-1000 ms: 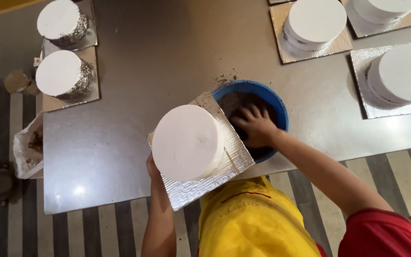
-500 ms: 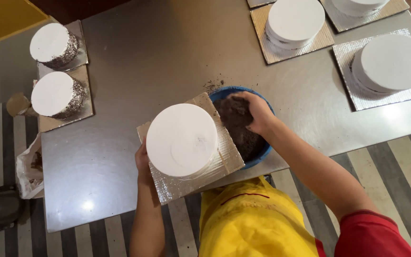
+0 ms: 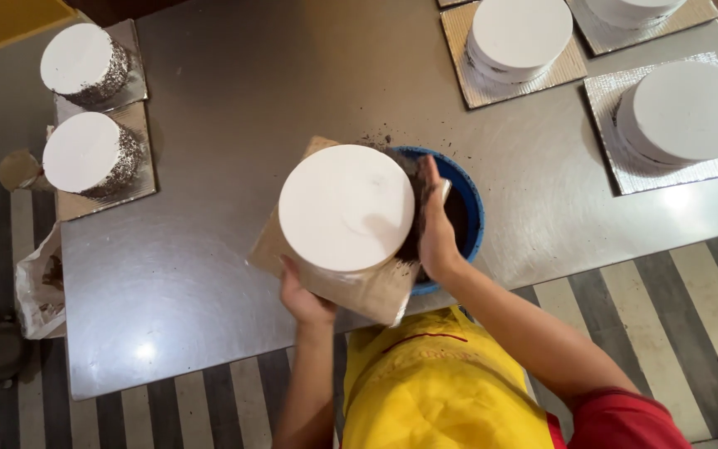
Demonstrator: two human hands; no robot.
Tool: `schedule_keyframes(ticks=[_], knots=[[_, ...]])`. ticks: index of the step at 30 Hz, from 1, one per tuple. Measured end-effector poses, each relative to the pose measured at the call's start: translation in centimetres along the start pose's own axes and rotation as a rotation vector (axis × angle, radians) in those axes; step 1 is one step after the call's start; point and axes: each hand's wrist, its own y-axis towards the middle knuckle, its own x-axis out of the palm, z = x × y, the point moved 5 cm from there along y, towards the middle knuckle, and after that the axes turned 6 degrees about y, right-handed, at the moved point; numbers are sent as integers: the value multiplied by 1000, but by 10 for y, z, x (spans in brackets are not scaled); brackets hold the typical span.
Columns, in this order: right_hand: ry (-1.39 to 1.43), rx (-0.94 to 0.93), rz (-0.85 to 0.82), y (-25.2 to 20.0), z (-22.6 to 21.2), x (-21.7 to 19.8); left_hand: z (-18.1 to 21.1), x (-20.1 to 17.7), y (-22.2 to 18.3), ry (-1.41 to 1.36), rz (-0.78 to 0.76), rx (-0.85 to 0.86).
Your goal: The recorder applies chocolate sprinkles or crumbs to the sides of several round white-frosted cakes using their hands.
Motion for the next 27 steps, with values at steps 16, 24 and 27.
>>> schedule_keyframes(ticks=[16, 24, 27], knots=[[-1077, -87, -360, 113, -12, -32, 58, 6, 141, 364, -159, -487], [-1078, 334, -464, 90, 1, -59, 62, 7, 117, 344, -54, -256], [-1196, 215, -534, 78, -6, -46, 64, 6, 96, 306, 33, -179]])
